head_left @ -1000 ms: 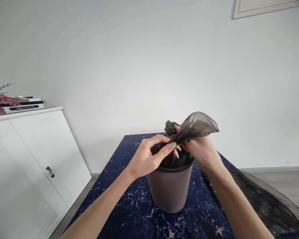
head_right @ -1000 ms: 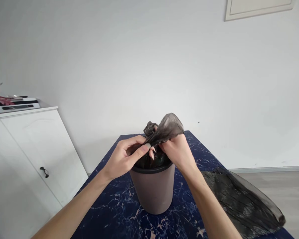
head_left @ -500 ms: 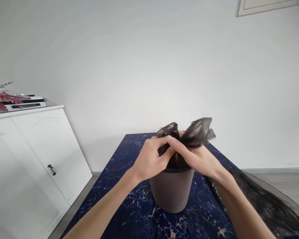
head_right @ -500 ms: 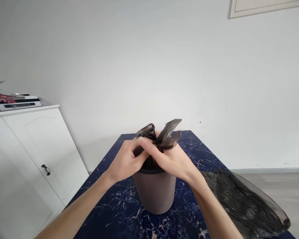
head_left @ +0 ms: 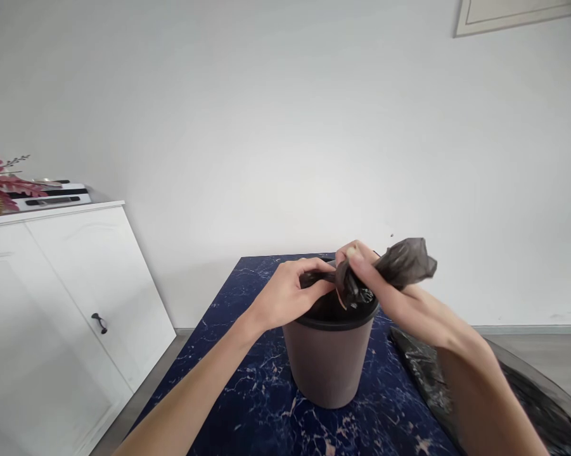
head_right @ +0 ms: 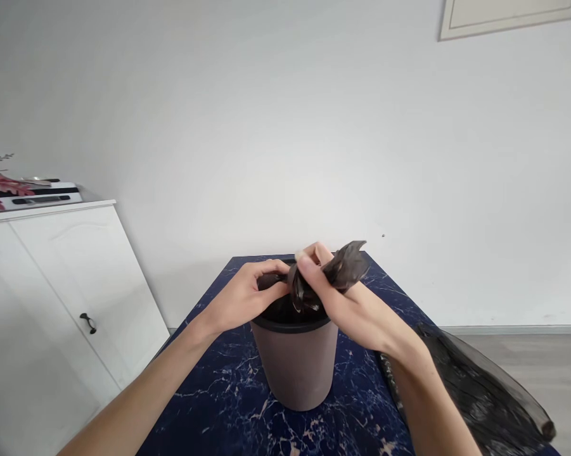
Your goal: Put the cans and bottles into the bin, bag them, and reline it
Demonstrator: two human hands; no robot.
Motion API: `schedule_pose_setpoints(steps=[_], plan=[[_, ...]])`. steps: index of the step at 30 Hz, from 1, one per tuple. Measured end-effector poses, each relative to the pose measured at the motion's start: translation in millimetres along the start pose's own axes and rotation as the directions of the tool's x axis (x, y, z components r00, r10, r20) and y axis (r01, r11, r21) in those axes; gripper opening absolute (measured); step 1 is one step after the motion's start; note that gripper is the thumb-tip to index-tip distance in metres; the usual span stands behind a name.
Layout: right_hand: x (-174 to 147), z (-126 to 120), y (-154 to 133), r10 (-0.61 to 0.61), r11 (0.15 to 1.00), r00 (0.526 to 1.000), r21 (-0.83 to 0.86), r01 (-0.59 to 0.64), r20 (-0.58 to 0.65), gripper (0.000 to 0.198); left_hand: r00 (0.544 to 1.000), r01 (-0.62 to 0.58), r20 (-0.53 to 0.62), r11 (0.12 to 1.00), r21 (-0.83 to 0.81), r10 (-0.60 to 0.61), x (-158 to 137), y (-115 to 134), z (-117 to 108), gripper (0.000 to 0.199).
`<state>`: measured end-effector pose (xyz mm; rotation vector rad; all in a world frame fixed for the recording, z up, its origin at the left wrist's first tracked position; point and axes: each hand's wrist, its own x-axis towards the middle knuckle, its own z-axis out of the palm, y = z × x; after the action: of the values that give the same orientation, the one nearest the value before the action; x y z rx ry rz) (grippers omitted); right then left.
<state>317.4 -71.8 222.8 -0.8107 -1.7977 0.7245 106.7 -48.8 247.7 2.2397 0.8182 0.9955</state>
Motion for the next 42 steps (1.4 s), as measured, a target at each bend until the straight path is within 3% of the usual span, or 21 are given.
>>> schedule_pose_setpoints(steps=[2,4,7,10,16,21,24,26,31,37,42], plan=[[-3.5,-6.7,-2.2,-0.012,0.992,0.996,-0.121,0.022,0.085,0.031,0.999,0.053,0.000,0.998,-0.024,-0.053,0.5,-0.3,-1.8,0.019],[-4.6,-13.9,-1.2,-0.096,0.968,0.981,-0.213,0.131,0.167,0.021,0.995,0.099,-0.004,0.995,-0.013,-0.099,0.4,-1.2,-3.9,0.018],[-4.1,-22.4,-0.2,-0.216,0.918,0.952,-0.287,0.274,0.217,0.022,0.990,0.142,-0.008,0.990,-0.024,-0.142,0.0,-2.5,-7.2,0.019],[-3.8,-24.1,-3.1,-0.246,0.908,0.963,-0.323,0.268,0.107,0.024,0.992,0.125,-0.026,0.990,-0.073,-0.127,0.3,-2.7,-8.9,0.018],[-0.6,-13.3,-4.4,-0.283,0.835,0.954,-0.515,0.194,-0.100,0.005,0.992,0.067,-0.106,0.997,-0.040,-0.071,1.4,2.3,-2.4,0.015],[6.8,-4.2,2.5,-0.461,0.772,0.858,-0.578,0.264,-0.224,0.008,0.996,-0.008,-0.084,0.997,0.079,0.014,-2.4,10.3,4.0,0.023],[9.8,-0.2,6.1,-0.566,0.736,0.792,-0.572,0.362,-0.227,0.015,0.997,0.018,-0.068,0.999,-0.031,-0.020,-2.2,7.8,3.4,0.042],[10.9,2.9,7.7,-0.590,0.717,0.782,-0.575,0.393,-0.201,0.018,0.993,0.057,-0.097,0.992,-0.114,-0.068,1.0,4.0,2.1,0.051],[13.0,9.9,10.9,-0.557,0.693,0.816,-0.628,0.353,-0.155,0.018,1.000,-0.007,-0.005,0.984,-0.177,0.006,10.5,0.0,1.9,0.037],[9.2,0.4,11.5,-0.370,0.758,0.929,-0.578,0.304,0.004,0.016,0.998,0.064,-0.014,0.990,-0.128,-0.066,6.2,-3.0,1.5,0.031],[3.5,-7.6,6.3,-0.284,0.716,0.955,-0.643,0.271,0.086,0.019,0.995,0.051,-0.091,0.999,0.013,-0.050,4.4,-7.7,-2.8,0.031]])
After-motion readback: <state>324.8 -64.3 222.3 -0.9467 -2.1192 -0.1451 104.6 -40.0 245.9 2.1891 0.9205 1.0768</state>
